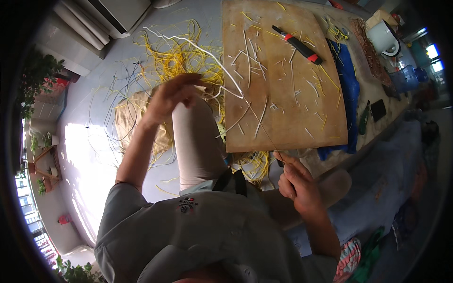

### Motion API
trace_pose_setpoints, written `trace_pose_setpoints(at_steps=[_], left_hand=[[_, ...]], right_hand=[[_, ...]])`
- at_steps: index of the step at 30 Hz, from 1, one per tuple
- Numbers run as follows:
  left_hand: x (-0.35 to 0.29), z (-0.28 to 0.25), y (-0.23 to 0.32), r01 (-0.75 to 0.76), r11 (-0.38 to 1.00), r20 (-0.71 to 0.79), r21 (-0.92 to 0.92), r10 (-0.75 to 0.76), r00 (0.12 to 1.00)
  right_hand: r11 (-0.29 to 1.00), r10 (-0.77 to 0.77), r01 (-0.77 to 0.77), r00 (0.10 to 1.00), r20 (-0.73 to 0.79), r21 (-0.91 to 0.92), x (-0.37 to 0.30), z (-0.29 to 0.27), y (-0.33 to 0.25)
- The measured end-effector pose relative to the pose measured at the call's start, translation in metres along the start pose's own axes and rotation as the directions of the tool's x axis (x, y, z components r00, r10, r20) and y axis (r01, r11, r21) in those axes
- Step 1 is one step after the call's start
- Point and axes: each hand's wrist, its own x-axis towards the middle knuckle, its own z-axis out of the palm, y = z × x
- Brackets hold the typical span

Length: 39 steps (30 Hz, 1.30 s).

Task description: The person sits on the floor and uses a utility knife to strip the outer insulation from white and yellow wires. They repeatedly cut the insulation, peel it off, and place the stripped pieces onto a wooden board.

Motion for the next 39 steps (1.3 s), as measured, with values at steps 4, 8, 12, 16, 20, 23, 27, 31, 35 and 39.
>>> trace_pose_setpoints(at_steps=[4,8,12,16,20,23,27,31,35,39], left_hand=[[0.01,0.073,-0.003,0.003,0.869,0.146,-0.495,0.079,0.986],[0.022,0.109,-0.017,0.087,0.776,0.156,-0.624,0.015,0.988],[0.002,0.144,-0.023,0.229,0.768,0.273,-0.598,-0.074,0.959],[-0.018,0.161,-0.018,0.195,0.872,0.387,-0.45,-0.007,0.922],[-0.016,0.135,-0.017,0.047,0.788,0.054,-0.614,-0.017,0.998],[0.002,0.097,-0.028,-0.052,0.561,-0.136,-0.826,-0.109,0.985],[0.025,0.049,-0.051,-0.206,0.448,-0.291,-0.87,-0.129,0.948],[0.028,0.027,-0.05,-0.037,0.456,-0.145,-0.889,-0.203,0.968],[0.026,0.019,-0.039,0.123,0.596,-0.053,-0.794,-0.27,0.961],[0.028,0.014,-0.04,0.138,0.713,0.0,-0.688,-0.19,0.982]], right_hand=[[0.999,-0.026,0.023,0.998,-0.054,-0.045,-0.004,0.005,0.004],[0.969,-0.002,-0.021,0.996,-0.094,-0.247,-0.019,-0.003,0.015],[0.929,-0.139,0.073,0.977,-0.162,-0.362,-0.003,-0.004,0.016],[0.936,-0.16,0.087,0.968,-0.191,-0.342,0.035,0.012,0.001],[0.962,-0.091,0.055,0.988,-0.123,-0.267,0.045,0.002,0.011],[0.97,-0.024,-0.009,0.991,-0.132,-0.244,0.035,0.0,0.013],[0.953,-0.018,-0.029,0.988,-0.151,-0.303,0.02,0.003,0.013],[0.926,-0.061,-0.022,0.976,-0.207,-0.376,0.008,0.0,0.016],[0.944,-0.014,-0.055,0.979,-0.204,-0.325,-0.003,-0.004,0.018],[0.935,0.056,-0.113,0.983,-0.177,-0.335,-0.008,-0.007,0.022]])
